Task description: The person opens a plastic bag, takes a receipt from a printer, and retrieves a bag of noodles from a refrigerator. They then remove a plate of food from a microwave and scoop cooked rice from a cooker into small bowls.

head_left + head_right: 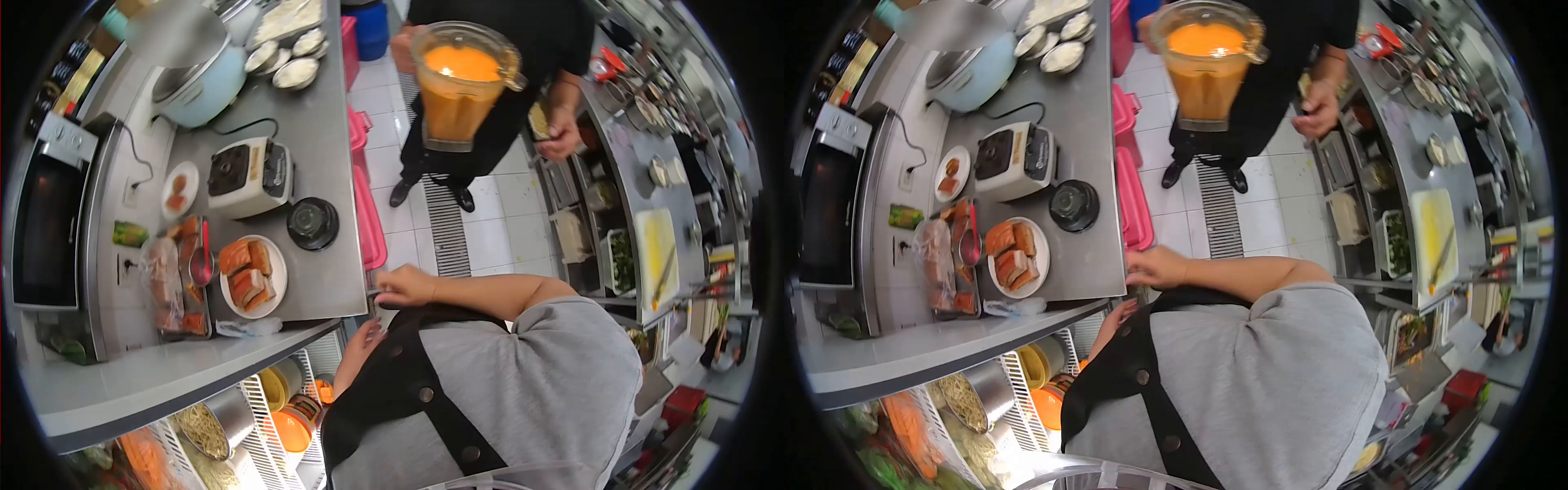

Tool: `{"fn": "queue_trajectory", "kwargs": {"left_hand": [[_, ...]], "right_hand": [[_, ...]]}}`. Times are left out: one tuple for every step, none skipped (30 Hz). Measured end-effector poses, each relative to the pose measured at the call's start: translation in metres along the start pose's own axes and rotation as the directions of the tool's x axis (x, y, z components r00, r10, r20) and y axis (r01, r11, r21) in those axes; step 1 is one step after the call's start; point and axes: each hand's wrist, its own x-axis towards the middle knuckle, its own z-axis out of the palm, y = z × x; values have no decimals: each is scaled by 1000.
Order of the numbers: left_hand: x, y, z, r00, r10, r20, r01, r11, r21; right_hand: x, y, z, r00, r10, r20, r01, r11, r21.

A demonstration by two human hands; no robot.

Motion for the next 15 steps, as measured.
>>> {"fn": "queue_trajectory", "kwargs": {"left_hand": [[11,8,9,999,37,27,-38,998,41],[22,16,18,996,75,52,-78,994,77],[32,25,26,992,88,90,-98,988,118],[42,35,33,987,98,126,-117,980,159],[49,46,40,981,105,162,-137,970,202],[54,57,47,979,109,175,-145,966,214],[58,63,52,979,100,178,-137,968,209],[62,68,55,979,90,181,-127,970,206],[67,73,59,980,78,184,-115,972,205],[74,69,60,978,88,187,-128,969,212],[81,65,61,975,78,207,-125,966,228],[89,61,63,972,66,224,-122,962,243],[98,63,67,969,56,241,-119,959,257],[108,75,74,963,-1,268,-80,953,292],[122,88,84,949,-37,312,-84,927,365]], "right_hand": [[-19,19,-8,979,197,-53,-201,976,-86],[-35,29,-26,918,387,-85,-396,904,-162],[-61,54,-37,863,470,-186,-503,835,-224],[-95,92,-44,793,536,-289,-605,749,-270],[-142,139,-52,735,576,-358,-662,723,-196],[-185,148,-76,625,710,-325,-780,590,-210],[-257,209,-84,461,821,-336,-877,366,-310],[-321,225,-91,305,811,-498,-939,168,-301],[-401,274,-107,181,915,-361,-946,61,-320],[-420,229,-128,7,938,-345,-907,-139,-397],[-450,217,-136,-248,862,-443,-913,-360,-190],[-465,194,-141,-320,802,-505,-906,-414,-84],[-480,178,-145,-392,732,-557,-889,-457,24],[-488,177,-145,-412,797,-442,-902,-426,73],[-498,188,-146,-413,851,-324,-910,-395,123]]}}
